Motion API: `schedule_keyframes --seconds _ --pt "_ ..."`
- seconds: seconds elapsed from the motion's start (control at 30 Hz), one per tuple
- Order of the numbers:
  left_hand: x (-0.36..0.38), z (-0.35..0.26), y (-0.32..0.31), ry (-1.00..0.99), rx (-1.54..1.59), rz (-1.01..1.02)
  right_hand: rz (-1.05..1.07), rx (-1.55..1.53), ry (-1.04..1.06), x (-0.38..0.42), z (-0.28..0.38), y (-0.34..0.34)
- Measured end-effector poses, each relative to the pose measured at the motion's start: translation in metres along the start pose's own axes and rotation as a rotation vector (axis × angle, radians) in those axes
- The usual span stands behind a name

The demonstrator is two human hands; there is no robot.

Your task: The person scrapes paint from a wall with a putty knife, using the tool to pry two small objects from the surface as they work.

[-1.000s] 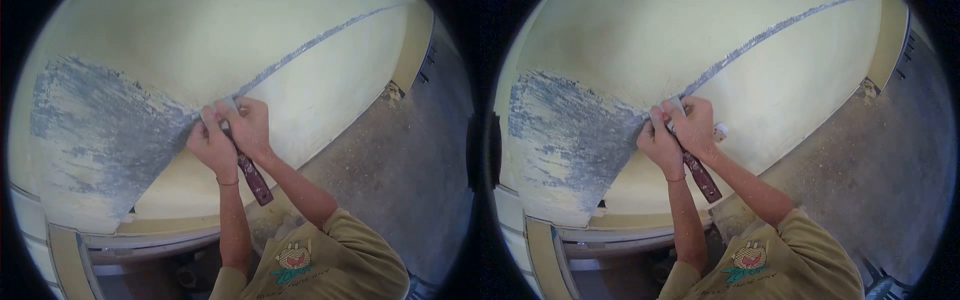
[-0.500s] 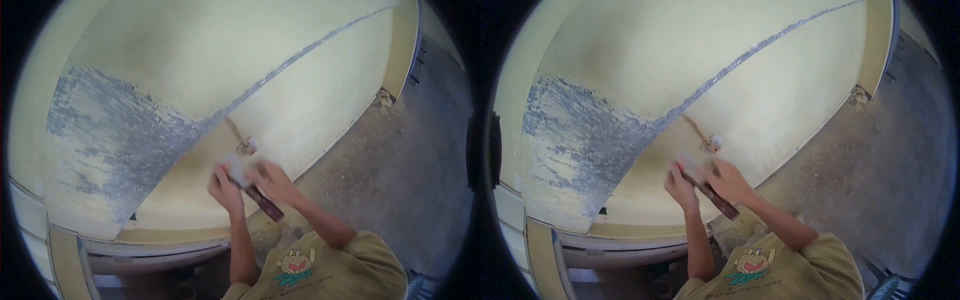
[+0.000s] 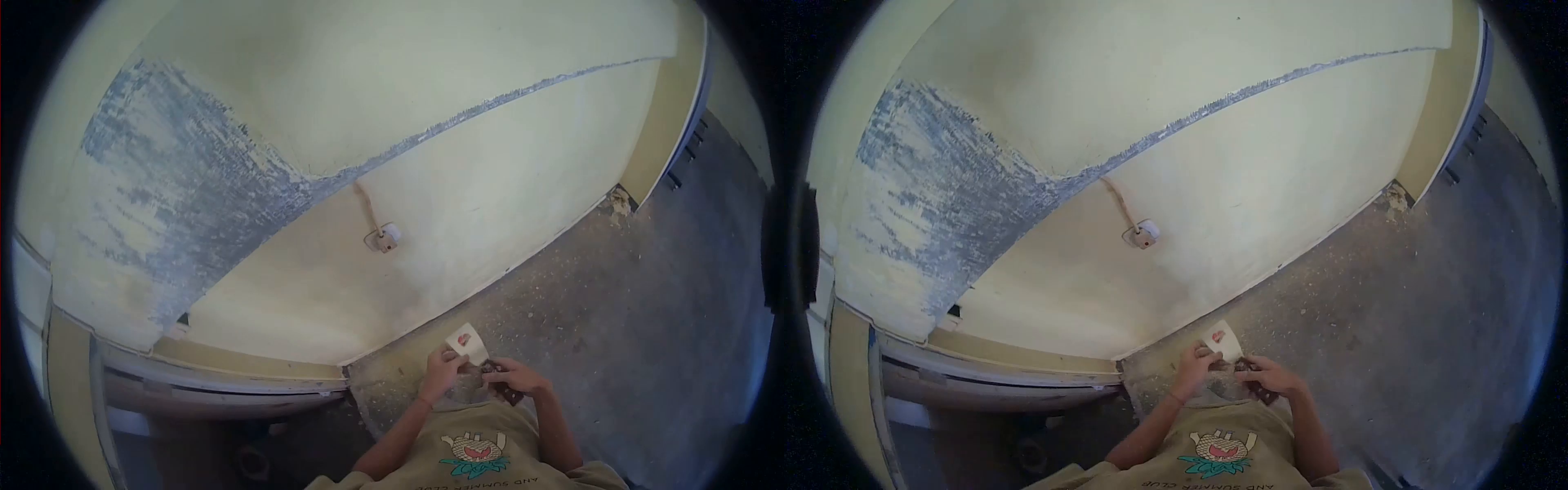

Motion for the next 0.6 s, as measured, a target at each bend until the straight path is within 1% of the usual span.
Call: schedule_keyframes --seconds 0.03,0.07,0.1,0.13,0.2,0.27,0.3,0.33,0.37,0.4,0.43,0.47,0.5,0.53,0.57,0.6 --pt "-0.008 -0.008 -0.006 0.003 -0.024 0.072 0.003 0.014 -0.003 -0.003 -0.006 0.007" --pt "-0.011 -0.011 -0.004 -0.009 -0.016 0.067 -0.192 0.313 0.026 -0.008 -0.012 0.029" --pt "-0.013 -0.021 0.002 -0.049 -0.373 0.020 -0.389 0.613 0.060 -0.010 -0.016 0.050" --pt "-0.015 -0.036 0.006 -0.090 -0.730 -0.035 -0.391 0.632 0.067 -0.014 -0.033 0.065" --pt "0.015 -0.101 0.011 -0.405 -0.770 -0.268 -0.816 0.840 0.187 0.005 -0.064 0.105" --pt "0.042 -0.159 0.033 -0.648 -0.831 -0.509 -0.671 0.043 -0.024 0.013 -0.134 0.141" --pt "0.056 -0.194 0.044 -0.699 -0.858 -0.587 -0.746 0.079 -0.151 0.014 -0.194 0.172" --pt "0.073 -0.235 0.049 -0.801 -0.964 -0.657 -0.819 0.116 -0.279 0.015 -0.260 0.202" --pt "0.088 -0.268 0.053 -0.931 -1.068 -0.784 -0.822 0.249 -0.423 0.027 -0.306 0.212" --pt "0.098 -0.298 0.059 -1.037 -1.069 -0.818 -0.673 0.554 -0.594 0.028 -0.378 0.237" --pt "0.107 -0.327 0.060 -1.016 -1.159 -0.976 -0.359 0.581 -0.729 0.040 -0.431 0.235" --pt "0.112 -0.353 0.060 -0.992 -1.250 -1.136 -0.111 0.455 -0.868 0.040 -0.546 0.272" --pt "0.100 -0.370 0.067 -1.002 -1.253 -1.137 -0.113 0.456 -0.858 0.032 -0.544 0.275" --pt "0.087 -0.381 0.081 -1.023 -1.188 -1.276 -0.138 0.445 -0.839 0.086 -0.569 0.260" --pt "0.074 -0.391 0.090 -1.039 -1.115 -1.412 -0.165 0.433 -0.823 0.079 -0.571 0.254" --pt "0.057 -0.398 0.084 -1.073 -1.067 -1.486 -0.192 0.423 -0.811 0.063 -0.571 0.250"
Point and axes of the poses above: each hand's wrist, its own x-axis away from the middle knuckle, its own y-axis out of the back of the hand, z = x × y, the point moved 6 cm from there along -x, towards the middle knuckle, and after that the axes turned 13 degrees about z, right-handed, at the moved point
